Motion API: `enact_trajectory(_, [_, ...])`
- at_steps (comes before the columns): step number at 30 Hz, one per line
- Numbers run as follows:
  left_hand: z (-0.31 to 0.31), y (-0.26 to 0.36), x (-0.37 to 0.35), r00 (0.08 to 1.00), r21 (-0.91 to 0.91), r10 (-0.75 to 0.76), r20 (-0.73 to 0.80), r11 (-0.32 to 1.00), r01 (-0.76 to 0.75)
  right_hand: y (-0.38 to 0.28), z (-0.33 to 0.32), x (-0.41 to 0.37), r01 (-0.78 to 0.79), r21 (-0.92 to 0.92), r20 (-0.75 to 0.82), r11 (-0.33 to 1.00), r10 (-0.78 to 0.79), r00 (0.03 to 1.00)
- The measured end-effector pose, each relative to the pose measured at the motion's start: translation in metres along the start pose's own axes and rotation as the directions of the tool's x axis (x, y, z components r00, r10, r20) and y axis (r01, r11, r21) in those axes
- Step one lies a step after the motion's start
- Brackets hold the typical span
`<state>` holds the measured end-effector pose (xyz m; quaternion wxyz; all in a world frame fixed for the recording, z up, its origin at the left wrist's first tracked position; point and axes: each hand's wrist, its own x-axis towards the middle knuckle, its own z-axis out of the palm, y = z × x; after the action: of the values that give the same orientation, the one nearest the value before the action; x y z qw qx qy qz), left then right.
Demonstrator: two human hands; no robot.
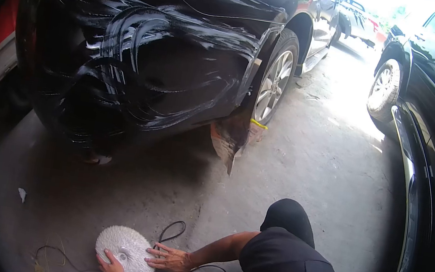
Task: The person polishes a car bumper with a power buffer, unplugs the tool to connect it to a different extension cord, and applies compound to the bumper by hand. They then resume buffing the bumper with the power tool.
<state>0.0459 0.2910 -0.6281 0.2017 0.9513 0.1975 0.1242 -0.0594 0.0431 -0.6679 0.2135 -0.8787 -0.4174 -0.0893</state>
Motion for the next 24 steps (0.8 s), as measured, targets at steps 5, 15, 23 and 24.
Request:
enact_trajectory(5, [0.005,-0.007,-0.010,0.995,-0.051,-0.075,-0.069,0.996,0.071,-0.036,0.004,-0.014,-0.440,0.124,0.304,0.890,0.388,0.870])
enact_trajectory(15, [0.023,-0.016,-0.009,0.985,-0.065,-0.114,-0.133,0.992,0.106,-0.033,0.093,0.063,-0.741,0.031,0.395,0.671,0.673,0.625])
enact_trajectory(23, [-0.001,-0.022,-0.004,0.928,-0.509,-0.260,0.265,0.780,0.364,-0.025,0.113,0.071,-0.896,0.069,0.365,0.438,0.825,0.431])
enact_trajectory(24, [-0.014,-0.022,-0.002,0.890,-0.702,-0.126,0.437,0.570,0.426,-0.023,0.101,0.071,-0.901,0.114,0.370,0.419,0.824,0.430])
